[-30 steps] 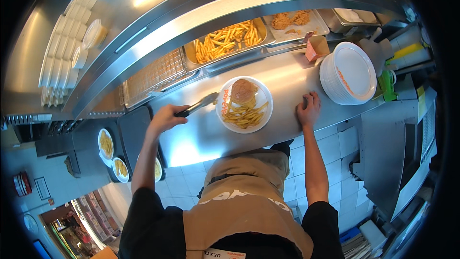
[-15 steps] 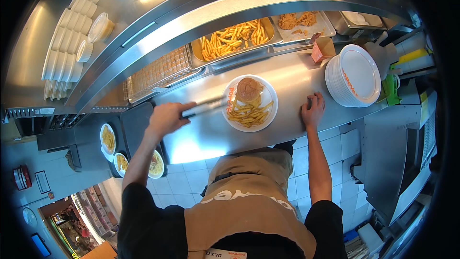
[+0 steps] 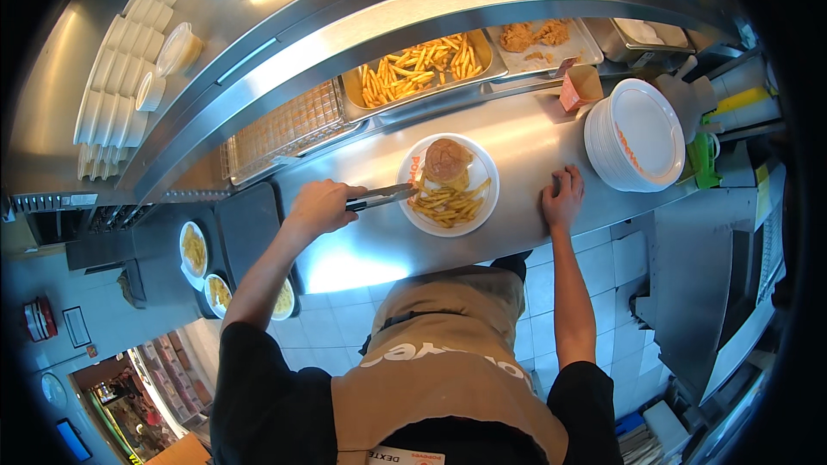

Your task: The person assembles multiple food orders by placing plates on trays, using tongs to add french fries and fried chicken pieces, and arranging the trays on a counter. The person then carries the trays to a serving area and places them on a white counter.

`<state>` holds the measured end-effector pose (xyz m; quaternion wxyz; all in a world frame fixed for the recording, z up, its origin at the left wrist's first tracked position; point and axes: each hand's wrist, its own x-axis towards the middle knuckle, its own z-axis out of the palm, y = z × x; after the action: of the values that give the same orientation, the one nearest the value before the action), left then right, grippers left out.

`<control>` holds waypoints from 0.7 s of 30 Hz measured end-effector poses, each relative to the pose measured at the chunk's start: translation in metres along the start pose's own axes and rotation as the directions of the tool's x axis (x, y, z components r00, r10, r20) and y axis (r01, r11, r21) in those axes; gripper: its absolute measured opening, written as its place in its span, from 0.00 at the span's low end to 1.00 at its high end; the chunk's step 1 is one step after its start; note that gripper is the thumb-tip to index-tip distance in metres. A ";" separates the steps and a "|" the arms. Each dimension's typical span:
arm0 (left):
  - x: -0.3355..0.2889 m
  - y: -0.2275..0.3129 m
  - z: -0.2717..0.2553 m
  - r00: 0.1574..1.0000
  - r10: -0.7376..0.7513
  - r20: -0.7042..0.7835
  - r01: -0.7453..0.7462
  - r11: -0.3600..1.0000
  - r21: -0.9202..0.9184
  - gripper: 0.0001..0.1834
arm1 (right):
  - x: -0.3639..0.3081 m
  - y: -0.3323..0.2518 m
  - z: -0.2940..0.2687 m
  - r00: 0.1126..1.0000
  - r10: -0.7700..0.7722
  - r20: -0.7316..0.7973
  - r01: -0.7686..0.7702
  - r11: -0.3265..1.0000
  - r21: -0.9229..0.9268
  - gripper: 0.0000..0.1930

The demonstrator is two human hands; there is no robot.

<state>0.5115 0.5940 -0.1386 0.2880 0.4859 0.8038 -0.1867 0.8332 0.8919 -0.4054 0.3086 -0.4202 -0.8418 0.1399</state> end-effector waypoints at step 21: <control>-0.049 -0.001 0.007 0.995 -0.087 -0.043 0.074 0.968 -0.238 0.26 | 0.001 -0.002 -0.008 0.999 0.046 0.007 -0.046 0.998 0.043 0.13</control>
<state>0.5301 0.5565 -0.1129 0.3143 0.4201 0.8467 -0.0883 0.8368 0.8915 -0.3973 0.3117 -0.4322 -0.8297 0.1663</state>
